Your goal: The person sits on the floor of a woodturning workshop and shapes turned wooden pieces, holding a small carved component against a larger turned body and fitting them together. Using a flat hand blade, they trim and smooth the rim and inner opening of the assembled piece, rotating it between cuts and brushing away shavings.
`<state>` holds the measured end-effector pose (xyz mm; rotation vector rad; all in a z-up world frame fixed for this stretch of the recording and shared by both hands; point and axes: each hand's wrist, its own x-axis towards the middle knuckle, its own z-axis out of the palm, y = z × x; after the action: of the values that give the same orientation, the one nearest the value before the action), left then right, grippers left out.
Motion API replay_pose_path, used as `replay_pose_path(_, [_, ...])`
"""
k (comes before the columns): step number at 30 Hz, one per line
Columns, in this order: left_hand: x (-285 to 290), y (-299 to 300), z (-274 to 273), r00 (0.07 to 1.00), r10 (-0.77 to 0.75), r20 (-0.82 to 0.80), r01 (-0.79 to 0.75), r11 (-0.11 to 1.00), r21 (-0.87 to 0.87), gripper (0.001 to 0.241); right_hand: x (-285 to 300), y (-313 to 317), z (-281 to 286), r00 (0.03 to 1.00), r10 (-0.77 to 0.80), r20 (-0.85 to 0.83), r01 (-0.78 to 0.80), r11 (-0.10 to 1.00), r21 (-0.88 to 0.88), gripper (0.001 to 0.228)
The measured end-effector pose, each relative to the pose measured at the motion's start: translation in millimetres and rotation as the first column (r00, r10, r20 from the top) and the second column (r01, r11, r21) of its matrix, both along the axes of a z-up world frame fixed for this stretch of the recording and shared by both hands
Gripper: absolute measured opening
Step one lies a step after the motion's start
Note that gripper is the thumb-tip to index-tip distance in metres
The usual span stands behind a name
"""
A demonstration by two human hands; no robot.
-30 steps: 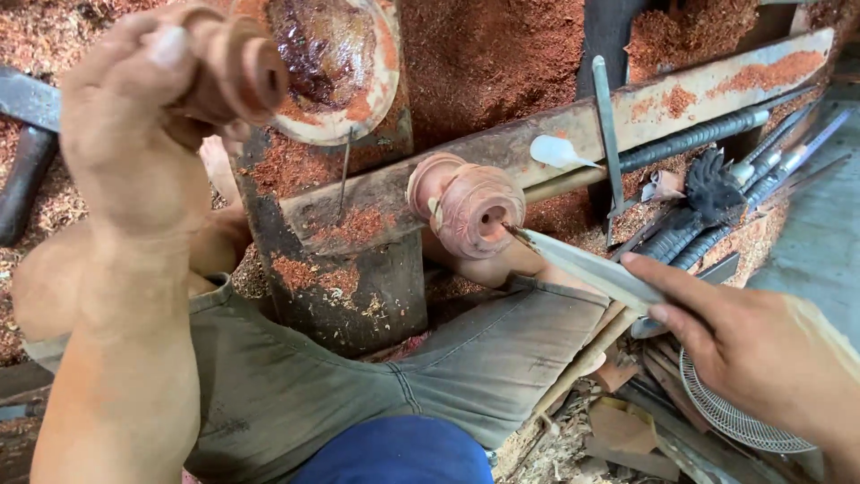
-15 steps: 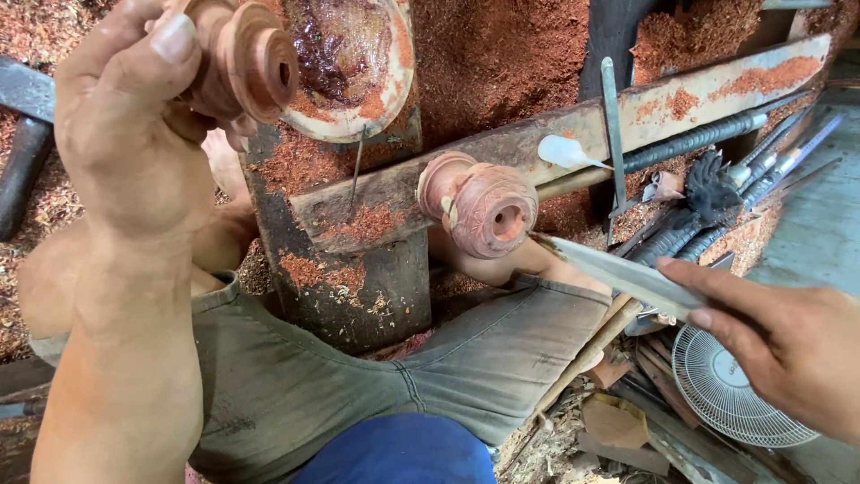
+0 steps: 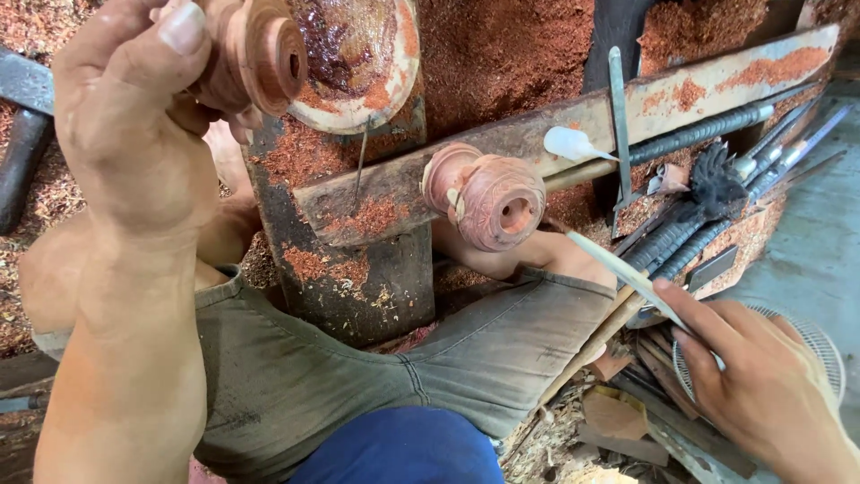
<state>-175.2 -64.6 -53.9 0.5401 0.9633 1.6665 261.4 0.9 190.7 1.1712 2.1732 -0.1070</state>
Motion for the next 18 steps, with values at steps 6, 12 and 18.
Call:
replay_pose_path(6, [1.3, 6.4, 23.6, 0.992, -0.050, -0.118, 0.052, 0.999, 0.013, 0.019, -8.9, -2.2, -12.5, 0.995, -0.091, 0.043, 0.092, 0.996, -0.013, 0.057])
replay_pose_path(12, [-0.4, 6.9, 22.7, 0.989, -0.055, -0.140, 0.060, 0.997, 0.037, 0.021, -16.7, -1.5, -15.3, 0.996, -0.074, 0.047, 0.076, 0.997, -0.029, 0.058])
replay_pose_path(18, [-2.9, -2.0, 2.7, 0.997, -0.029, -0.070, 0.032, 0.998, 0.046, 0.022, -26.1, -6.8, -13.5, 0.993, 0.057, 0.107, -0.059, 0.998, 0.024, 0.060])
